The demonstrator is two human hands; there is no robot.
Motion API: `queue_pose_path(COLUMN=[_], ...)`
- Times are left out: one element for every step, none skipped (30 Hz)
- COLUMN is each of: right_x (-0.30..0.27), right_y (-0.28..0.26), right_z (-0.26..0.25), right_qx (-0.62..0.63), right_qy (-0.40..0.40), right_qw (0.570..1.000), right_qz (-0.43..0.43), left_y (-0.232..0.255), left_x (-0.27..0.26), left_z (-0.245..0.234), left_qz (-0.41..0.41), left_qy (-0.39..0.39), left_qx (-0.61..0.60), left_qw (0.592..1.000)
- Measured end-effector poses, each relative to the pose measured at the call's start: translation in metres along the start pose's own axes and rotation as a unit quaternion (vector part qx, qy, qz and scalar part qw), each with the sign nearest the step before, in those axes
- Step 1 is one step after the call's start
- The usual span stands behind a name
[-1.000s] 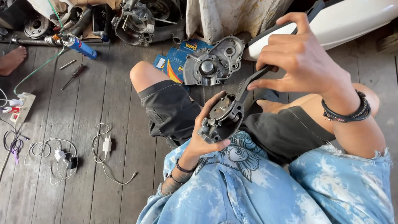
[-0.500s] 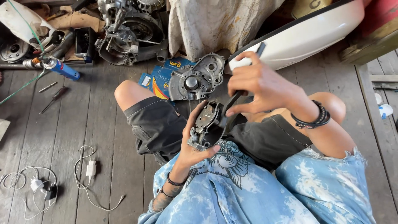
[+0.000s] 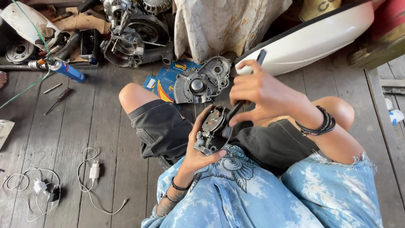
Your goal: The person sits cross-legged on a wooden floor and scrubs a metallic mechanical part with a wire brush. They rotate the part to clean various surfaces, including the interior and exterior, while other engine components and tools lie nearby.
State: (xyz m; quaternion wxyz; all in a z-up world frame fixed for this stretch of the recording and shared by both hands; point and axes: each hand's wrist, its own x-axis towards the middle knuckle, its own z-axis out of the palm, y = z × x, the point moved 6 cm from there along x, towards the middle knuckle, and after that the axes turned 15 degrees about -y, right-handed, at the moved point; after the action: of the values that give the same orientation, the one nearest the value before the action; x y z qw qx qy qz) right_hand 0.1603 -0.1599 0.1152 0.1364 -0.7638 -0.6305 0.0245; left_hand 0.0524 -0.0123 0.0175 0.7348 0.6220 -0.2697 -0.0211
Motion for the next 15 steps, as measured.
queue_pose_path(right_x=[0.001,0.001,-0.002,-0.005,-0.008,-0.004,0.001,0.006,0.004,0.002,-0.001,-0.001,0.0,0.0,0.002], right_y=[0.001,-0.001,0.001,0.007,0.012,0.005,-0.004,-0.015,-0.008,-0.001,0.005,0.002,-0.002,-0.006,-0.005], right_z=[0.002,0.007,0.008,0.003,-0.003,-0.003,0.0,0.005,0.002,0.0,-0.001,0.0,-0.001,-0.001,-0.004], right_qx=[0.001,0.007,0.013,-0.021,-0.055,-0.059,-0.013,0.04,0.042,0.01,-0.021,-0.026,-0.019,-0.011,-0.015], right_qy=[-0.01,-0.02,-0.019,-0.004,0.011,0.01,-0.006,-0.022,-0.022,-0.014,-0.007,-0.007,-0.001,0.004,0.004], right_qw=[1.0,1.0,1.0,1.0,0.997,0.997,1.0,0.999,0.999,1.0,1.0,0.999,1.0,1.0,1.0], right_qz=[-0.003,-0.004,-0.005,0.021,0.047,0.045,0.011,-0.023,-0.025,-0.004,0.018,0.018,0.012,0.007,0.006], left_y=[0.0,-0.001,-0.001,-0.002,-0.003,-0.001,0.0,0.002,0.001,0.0,-0.001,0.001,0.003,0.005,0.004], left_x=[0.002,0.0,-0.005,-0.004,-0.003,-0.002,0.0,-0.002,0.0,-0.001,-0.002,-0.002,-0.003,-0.003,0.002], left_z=[0.0,0.002,0.002,0.002,0.001,0.001,0.001,0.003,0.002,0.002,0.002,0.001,0.001,0.0,0.0], left_qz=[0.01,0.015,0.01,0.012,0.015,0.019,0.015,0.006,0.004,0.008,0.013,0.018,0.018,0.017,0.021], left_qy=[0.001,0.002,0.004,0.003,0.002,0.002,-0.001,-0.004,-0.002,-0.005,-0.008,-0.01,-0.011,-0.011,-0.011], left_qx=[-0.005,-0.011,-0.011,-0.01,-0.01,-0.009,-0.005,-0.001,0.0,-0.01,-0.02,-0.018,-0.008,0.001,0.002], left_qw=[1.0,1.0,1.0,1.0,1.0,1.0,1.0,1.0,1.0,1.0,1.0,1.0,1.0,1.0,1.0])
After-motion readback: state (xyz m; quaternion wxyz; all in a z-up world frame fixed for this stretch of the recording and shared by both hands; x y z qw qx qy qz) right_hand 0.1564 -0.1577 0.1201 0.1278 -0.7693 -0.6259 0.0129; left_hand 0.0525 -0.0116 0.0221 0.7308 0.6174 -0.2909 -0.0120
